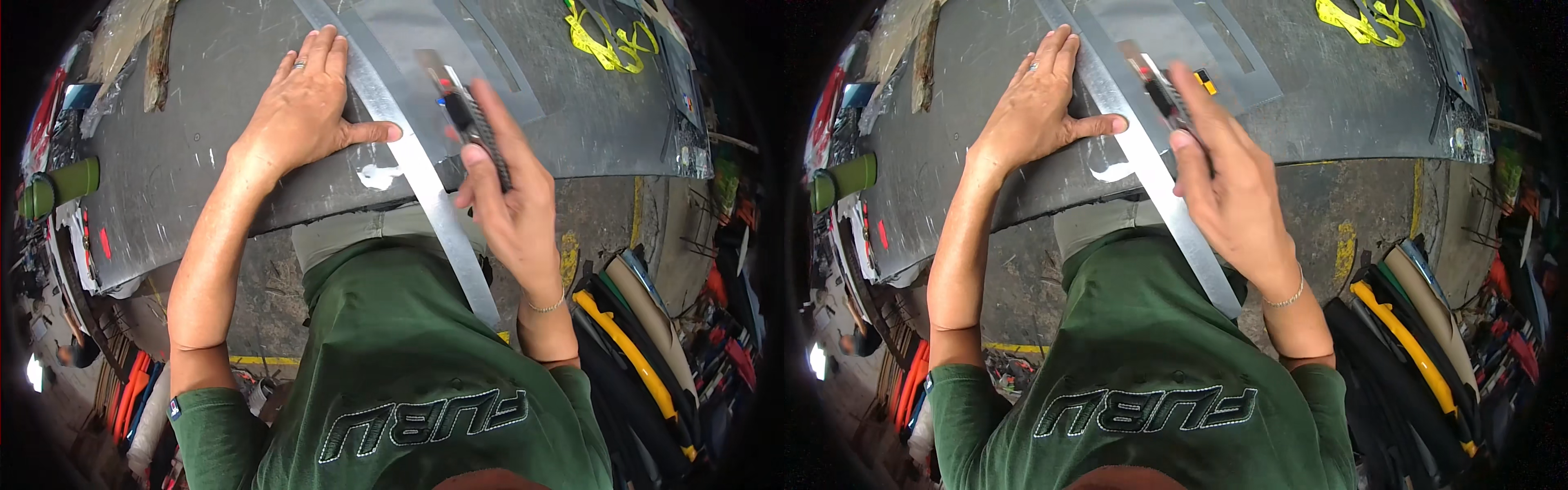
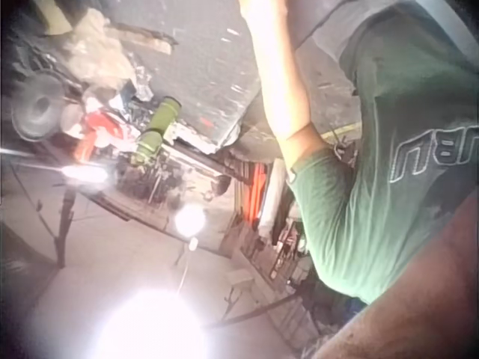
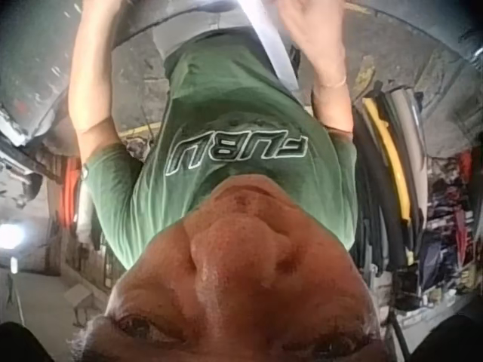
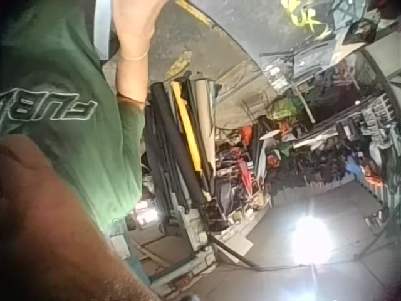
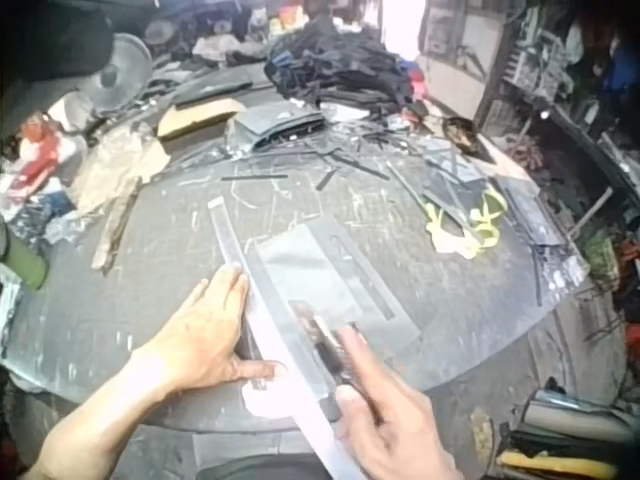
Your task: Using a utility knife and a metal ruler to cut precise shapes out of a grey synthetic material on a workbench.
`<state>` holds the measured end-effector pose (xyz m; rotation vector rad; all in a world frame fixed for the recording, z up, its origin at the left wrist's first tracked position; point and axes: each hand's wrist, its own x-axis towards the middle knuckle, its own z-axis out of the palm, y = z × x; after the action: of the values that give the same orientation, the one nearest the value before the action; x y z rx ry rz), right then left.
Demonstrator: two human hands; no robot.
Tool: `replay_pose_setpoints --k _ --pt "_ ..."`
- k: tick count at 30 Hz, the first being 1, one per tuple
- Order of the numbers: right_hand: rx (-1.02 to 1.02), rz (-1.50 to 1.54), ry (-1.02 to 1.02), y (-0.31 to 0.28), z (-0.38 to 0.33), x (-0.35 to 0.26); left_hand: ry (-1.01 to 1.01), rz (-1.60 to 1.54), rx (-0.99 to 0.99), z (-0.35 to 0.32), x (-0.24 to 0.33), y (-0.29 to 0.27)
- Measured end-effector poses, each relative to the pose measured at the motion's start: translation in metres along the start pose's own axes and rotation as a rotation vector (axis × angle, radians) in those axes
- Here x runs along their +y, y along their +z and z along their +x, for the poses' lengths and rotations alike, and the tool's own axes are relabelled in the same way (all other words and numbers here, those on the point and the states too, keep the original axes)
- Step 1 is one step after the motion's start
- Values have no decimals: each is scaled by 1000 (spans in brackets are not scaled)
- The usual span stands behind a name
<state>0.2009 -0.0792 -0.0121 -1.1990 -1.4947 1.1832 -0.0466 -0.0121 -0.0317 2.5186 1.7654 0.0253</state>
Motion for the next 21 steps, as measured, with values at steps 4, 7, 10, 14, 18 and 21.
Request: replay_pose_setpoints --k 4,7,10,14,18,21 --pt "-60 -305 -183 23 41 11 -3 25 -16 0 0 -2" --pt "-40 -468 -263 37 65 12 1 31 -11 1 3 -3" --pt "-97 -642 -205 44 76 11 6 10 17 0 1 0" --pt "-129 -682 -145 49 80 13 32 -26 79 -2 -1 5" --pt "-146 -703 -151 49 82 12 53 -22 123 -3 -1 8" --pt "-137 -745 -169 50 82 13 57 -26 138 -3 -2 9"
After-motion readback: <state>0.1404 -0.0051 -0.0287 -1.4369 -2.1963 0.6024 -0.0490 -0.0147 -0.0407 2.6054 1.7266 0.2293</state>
